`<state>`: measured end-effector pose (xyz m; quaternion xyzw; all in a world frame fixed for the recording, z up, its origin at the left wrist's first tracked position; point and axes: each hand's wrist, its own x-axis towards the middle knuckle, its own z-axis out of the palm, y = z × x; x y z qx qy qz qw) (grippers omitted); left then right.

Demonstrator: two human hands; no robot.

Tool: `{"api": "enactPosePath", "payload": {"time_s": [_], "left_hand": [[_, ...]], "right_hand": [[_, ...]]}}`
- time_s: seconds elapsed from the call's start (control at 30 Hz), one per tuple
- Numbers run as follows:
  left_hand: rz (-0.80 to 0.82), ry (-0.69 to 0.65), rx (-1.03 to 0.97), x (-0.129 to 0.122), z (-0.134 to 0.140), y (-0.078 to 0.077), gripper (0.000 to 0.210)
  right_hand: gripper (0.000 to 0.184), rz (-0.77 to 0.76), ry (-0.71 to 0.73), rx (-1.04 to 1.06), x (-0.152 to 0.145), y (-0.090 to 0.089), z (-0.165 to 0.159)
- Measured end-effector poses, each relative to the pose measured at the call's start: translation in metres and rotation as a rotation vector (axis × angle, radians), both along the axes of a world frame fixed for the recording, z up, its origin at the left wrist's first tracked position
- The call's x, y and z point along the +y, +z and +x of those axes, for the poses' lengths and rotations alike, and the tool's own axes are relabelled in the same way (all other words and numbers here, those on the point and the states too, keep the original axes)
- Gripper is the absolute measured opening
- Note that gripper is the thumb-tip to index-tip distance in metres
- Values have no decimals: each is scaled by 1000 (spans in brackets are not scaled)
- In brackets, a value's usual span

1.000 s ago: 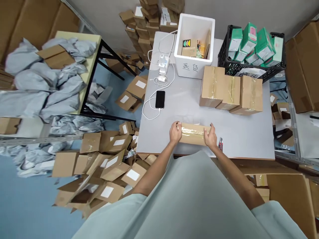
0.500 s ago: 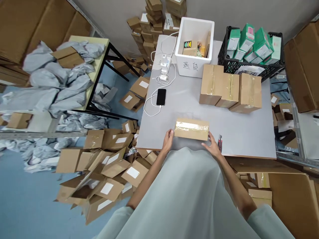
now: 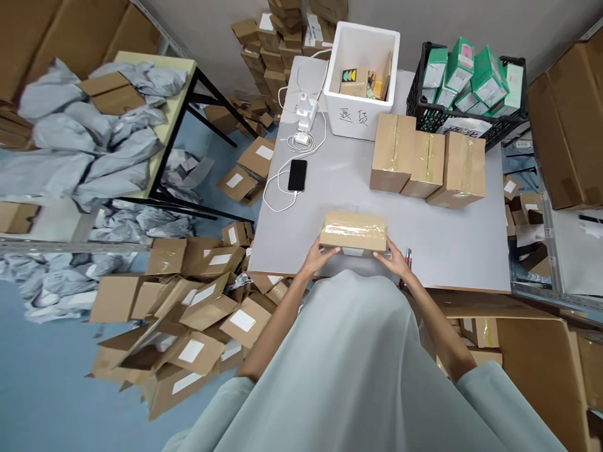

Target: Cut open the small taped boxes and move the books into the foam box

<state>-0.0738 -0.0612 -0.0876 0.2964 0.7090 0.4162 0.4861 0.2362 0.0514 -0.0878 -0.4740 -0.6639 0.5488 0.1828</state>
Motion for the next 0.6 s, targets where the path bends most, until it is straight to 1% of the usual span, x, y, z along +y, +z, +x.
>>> {"api": "enactPosePath", "payload": {"time_s": [0.1,0.17,0.27,0.33,0.43,0.6], "left_hand": [[-9,-16,52,0,3,0,68],[-31,-15,73,0,9,-4,64],[-57,9,89,1,20,-14,63],[-71,30,94,3,26,-21,63],[-80,57,82,6,29,-27,61],[-114,117,40,-2,25,-29,59]], "right_hand": [[85,-52,-71,60,12,10,6],[81,-64,-120,8,20,13,10],[75,-77,-117,-109,27,12,15],[73,-117,-96,-115,27,9,16],[72,-205,-80,-50,21,6,18],[72,-270,-88,49,11,1,30]]}}
